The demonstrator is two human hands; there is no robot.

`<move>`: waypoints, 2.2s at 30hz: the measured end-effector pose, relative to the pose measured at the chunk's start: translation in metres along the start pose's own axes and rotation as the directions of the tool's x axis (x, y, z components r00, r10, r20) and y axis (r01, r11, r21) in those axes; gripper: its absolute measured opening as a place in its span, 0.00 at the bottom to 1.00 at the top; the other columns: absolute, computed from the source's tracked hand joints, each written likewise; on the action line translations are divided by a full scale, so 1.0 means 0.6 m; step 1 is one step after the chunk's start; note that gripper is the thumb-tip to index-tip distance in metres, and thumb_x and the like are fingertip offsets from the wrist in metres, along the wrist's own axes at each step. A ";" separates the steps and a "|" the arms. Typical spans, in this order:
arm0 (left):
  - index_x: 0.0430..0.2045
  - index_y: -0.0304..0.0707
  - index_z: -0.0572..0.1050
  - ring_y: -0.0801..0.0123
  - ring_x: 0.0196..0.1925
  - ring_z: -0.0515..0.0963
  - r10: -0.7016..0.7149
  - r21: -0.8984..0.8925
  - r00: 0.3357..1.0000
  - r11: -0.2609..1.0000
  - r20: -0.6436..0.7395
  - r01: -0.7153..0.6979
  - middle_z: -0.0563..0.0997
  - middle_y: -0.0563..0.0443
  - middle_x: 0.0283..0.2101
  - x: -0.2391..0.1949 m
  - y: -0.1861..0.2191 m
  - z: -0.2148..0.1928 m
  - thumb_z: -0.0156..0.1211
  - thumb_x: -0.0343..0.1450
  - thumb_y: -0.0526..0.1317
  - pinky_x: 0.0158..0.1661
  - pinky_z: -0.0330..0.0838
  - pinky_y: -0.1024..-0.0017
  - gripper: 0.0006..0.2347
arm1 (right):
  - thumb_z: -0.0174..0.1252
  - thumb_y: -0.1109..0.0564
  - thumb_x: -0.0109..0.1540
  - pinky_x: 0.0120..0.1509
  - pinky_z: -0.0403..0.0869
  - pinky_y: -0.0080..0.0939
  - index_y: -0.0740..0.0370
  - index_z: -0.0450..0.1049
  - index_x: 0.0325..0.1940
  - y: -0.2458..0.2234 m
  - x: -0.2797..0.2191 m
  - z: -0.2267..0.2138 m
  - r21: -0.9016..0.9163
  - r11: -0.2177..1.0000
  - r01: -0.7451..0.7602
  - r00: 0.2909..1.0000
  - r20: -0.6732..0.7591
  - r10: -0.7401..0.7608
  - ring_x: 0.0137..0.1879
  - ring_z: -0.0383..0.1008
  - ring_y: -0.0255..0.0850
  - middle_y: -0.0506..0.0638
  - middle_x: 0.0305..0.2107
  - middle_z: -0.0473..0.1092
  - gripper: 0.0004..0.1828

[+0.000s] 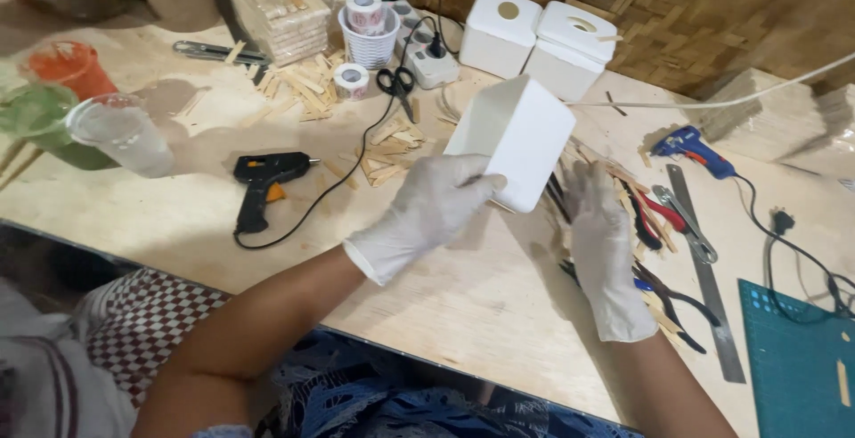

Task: The person assembles a small wooden container by cutting wooden sticks to size with pliers and attaching them to a white square base using a hot glue gun. They repeatedly measure, cut, and glue sticks to build up the sides of the container.

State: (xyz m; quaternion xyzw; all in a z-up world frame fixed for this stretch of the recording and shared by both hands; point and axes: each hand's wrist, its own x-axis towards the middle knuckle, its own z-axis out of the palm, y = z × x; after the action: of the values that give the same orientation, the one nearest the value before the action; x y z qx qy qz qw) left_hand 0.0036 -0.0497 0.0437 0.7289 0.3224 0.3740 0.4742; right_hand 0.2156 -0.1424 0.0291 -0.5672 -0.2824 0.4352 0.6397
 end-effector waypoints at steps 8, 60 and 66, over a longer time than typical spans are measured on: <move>0.22 0.46 0.75 0.55 0.20 0.80 0.439 0.743 0.895 0.571 0.083 -0.349 0.79 0.47 0.15 0.016 -0.026 0.078 0.54 0.70 0.47 0.37 0.73 0.61 0.10 | 0.55 0.63 0.69 0.77 0.60 0.52 0.61 0.67 0.66 0.032 -0.008 -0.040 -0.559 0.588 0.584 0.766 0.139 -0.628 0.70 0.64 0.48 0.56 0.59 0.66 0.19; 0.60 0.48 0.76 0.49 0.75 0.51 0.491 0.860 0.794 0.504 -0.360 0.078 0.67 0.40 0.70 -0.220 -0.096 -0.071 0.39 0.77 0.58 0.72 0.42 0.50 0.25 | 0.63 0.66 0.63 0.59 0.74 0.38 0.63 0.82 0.42 0.026 -0.076 0.036 -0.726 0.398 0.561 0.827 0.473 -0.303 0.49 0.76 0.45 0.51 0.43 0.76 0.05; 0.54 0.46 0.79 0.47 0.71 0.57 0.498 0.843 0.779 0.533 -0.380 0.071 0.66 0.38 0.69 -0.223 -0.094 -0.074 0.43 0.76 0.57 0.68 0.51 0.48 0.23 | 0.59 0.70 0.63 0.67 0.74 0.40 0.60 0.65 0.57 0.062 -0.069 0.030 -0.540 0.769 0.342 0.930 0.313 -0.194 0.55 0.78 0.42 0.55 0.43 0.77 0.21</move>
State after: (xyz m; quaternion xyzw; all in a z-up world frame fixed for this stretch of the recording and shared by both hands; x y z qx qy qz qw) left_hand -0.1091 -0.1206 -0.0292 0.7464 0.4886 0.4412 -0.0974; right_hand 0.1721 -0.1709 0.0023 -0.6333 -0.5560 0.2952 0.4503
